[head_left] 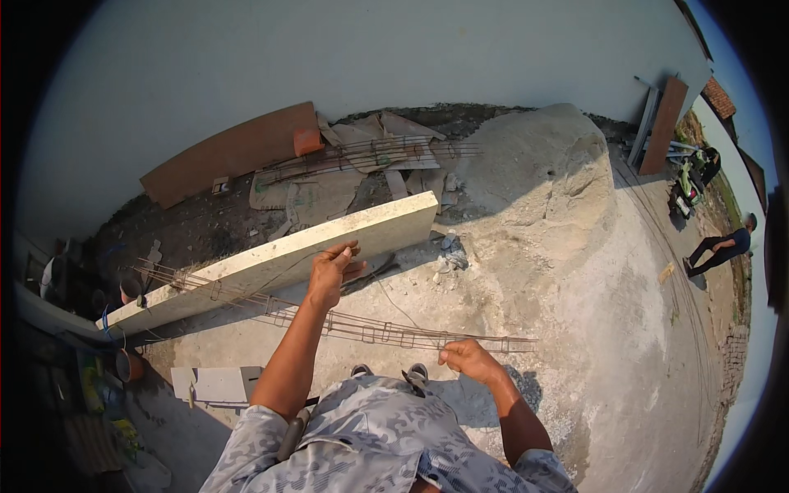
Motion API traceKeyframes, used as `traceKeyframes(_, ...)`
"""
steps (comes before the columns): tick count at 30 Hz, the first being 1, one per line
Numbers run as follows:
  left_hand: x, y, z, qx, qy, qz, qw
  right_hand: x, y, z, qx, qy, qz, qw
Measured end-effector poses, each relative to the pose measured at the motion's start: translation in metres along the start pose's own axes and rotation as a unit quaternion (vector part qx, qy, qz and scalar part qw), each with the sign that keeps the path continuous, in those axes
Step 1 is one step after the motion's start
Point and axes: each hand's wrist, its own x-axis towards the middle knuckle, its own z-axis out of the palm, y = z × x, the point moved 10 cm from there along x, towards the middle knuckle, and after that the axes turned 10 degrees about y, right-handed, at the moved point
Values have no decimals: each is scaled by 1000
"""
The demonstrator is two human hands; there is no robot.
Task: The person separates tie wire from a bundle and fastens the steel rebar cage using the wire and pincers.
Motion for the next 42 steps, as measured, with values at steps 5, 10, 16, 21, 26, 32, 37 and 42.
traceKeyframes(5,-18,-21,-13,-159,-75,-134,975,17,-13,-26,-238,171,-56,954)
traceKeyframes(10,-8,-10,-56,165,32,29,985,26,11,-17,1,71,-4,997)
traceKeyframes(16,-9,-18,-76,-195,161,-14,967,15,16,16,-114,42,-30,992)
traceKeyframes(21,-2,-24,-57,-248,32,-95,964,8,15,-42,-92,168,21,981)
traceKeyframes(26,5,-16,-51,157,-9,-22,987,-17,51,-47,278,49,81,956)
traceKeyframes(32,4,-16,-21,-155,77,-53,983,-34,41,-13,59,52,31,996)
traceKeyframes(37,-3,-20,10,-148,-132,-136,971,-47,73,-71,96,289,66,950)
traceKeyframes(42,14,-17,-6,159,-57,1,986,-71,74,-79,387,190,82,899)
